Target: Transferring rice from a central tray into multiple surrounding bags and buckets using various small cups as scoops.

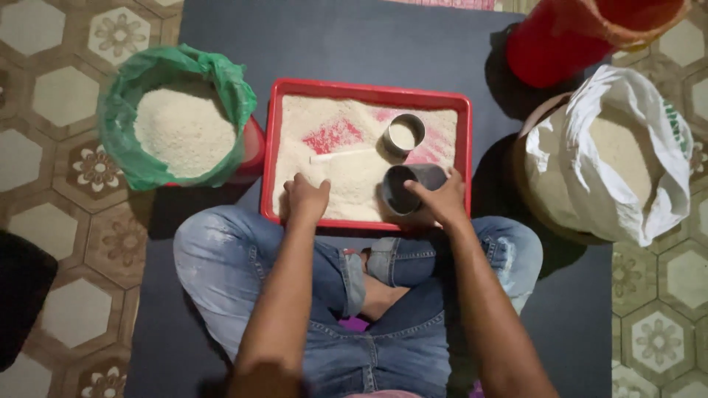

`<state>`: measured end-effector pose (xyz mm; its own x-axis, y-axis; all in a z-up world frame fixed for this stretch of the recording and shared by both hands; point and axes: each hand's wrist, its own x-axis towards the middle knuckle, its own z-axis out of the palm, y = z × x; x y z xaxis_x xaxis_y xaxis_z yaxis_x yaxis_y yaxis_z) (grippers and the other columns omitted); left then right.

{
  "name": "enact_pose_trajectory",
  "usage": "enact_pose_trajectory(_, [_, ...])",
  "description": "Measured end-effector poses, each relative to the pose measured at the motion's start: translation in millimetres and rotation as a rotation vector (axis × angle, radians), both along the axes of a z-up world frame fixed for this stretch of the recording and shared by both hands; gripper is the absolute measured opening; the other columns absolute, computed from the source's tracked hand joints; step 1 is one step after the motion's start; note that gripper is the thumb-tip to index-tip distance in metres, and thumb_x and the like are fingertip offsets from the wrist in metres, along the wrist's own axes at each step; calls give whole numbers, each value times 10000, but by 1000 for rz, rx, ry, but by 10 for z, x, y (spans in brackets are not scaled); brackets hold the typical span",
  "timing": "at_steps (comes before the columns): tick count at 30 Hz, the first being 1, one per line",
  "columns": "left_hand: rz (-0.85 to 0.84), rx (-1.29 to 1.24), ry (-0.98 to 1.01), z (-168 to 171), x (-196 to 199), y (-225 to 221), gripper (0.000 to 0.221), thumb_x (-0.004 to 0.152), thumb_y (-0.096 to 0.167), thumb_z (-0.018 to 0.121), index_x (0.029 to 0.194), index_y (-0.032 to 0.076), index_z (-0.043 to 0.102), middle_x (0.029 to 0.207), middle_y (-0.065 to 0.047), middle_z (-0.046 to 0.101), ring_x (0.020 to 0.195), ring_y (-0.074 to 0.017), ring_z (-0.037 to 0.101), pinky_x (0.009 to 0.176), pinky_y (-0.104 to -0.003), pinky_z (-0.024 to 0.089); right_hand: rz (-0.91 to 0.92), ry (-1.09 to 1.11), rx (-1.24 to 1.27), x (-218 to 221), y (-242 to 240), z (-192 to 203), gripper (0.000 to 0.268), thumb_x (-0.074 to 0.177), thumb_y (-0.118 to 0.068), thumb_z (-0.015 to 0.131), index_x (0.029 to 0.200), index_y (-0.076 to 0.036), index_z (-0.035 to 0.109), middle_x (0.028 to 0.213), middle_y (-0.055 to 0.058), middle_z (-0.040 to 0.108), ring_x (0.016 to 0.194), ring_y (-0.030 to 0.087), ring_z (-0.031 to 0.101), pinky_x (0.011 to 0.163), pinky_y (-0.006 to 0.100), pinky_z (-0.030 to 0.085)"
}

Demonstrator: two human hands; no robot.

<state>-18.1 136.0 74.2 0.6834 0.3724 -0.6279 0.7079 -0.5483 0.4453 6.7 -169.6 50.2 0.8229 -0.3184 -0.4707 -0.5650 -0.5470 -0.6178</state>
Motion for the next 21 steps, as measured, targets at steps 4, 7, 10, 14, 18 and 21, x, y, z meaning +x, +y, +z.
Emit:
enact_pose_trajectory(4, [26,30,61,-511,88,59,953,835,656,583,1560,89,339,1464,-191,404,1367,-468,445,981,-731,405,-147,-5,-162,-84,182,387,1269,628,-630,918,1541,-44,260,1439,327,331,1371,525,390,1176,589,337])
enact_pose_trajectory(7, [100,-2,53,-176,80,44,926,870,605,562,1547,25,310,1525,-238,353,1424,-485,392,1095,-646,405,-197,-156,-298,-116,245,235,1288,583,-579,968,1488,38,292,1372,359,343,1303,603,411,1137,619,360])
enact_pose_trajectory(10, [142,-94,38,-44,115,24,865,919,573,529,1548,13,328,1563,-248,287,1421,-501,420,1152,-619,389,-118,-246,-390,-177,553,228,1332,553,-536,996,1449,132,272,1321,430,379,1236,647,451,1093,674,377])
enact_pose_trajectory(14, [-31,-59,120,-42,153,-15,891,954,706,349,1602,98,293,1539,-213,371,1453,-428,379,1127,-616,386,-1,-334,-473,-330,1145,-12,1336,557,-510,989,1447,181,271,1339,442,404,1230,612,488,1073,632,414])
enact_pose_trajectory(18, [-386,-46,86,-17,111,29,656,1073,431,147,1537,60,425,1593,-245,380,1436,-481,392,1166,-571,356,34,-402,-513,-355,1514,-452,1396,452,-616,973,1410,161,318,1271,349,463,1190,547,531,1026,546,494])
enact_pose_trajectory(21, [-520,-78,-55,-65,230,-33,549,1076,284,196,1502,27,426,1616,-321,318,1440,-529,393,1159,-585,377,10,-411,-472,-331,1657,-478,1427,399,-650,970,1421,95,309,1261,301,458,1210,518,524,1040,523,498])
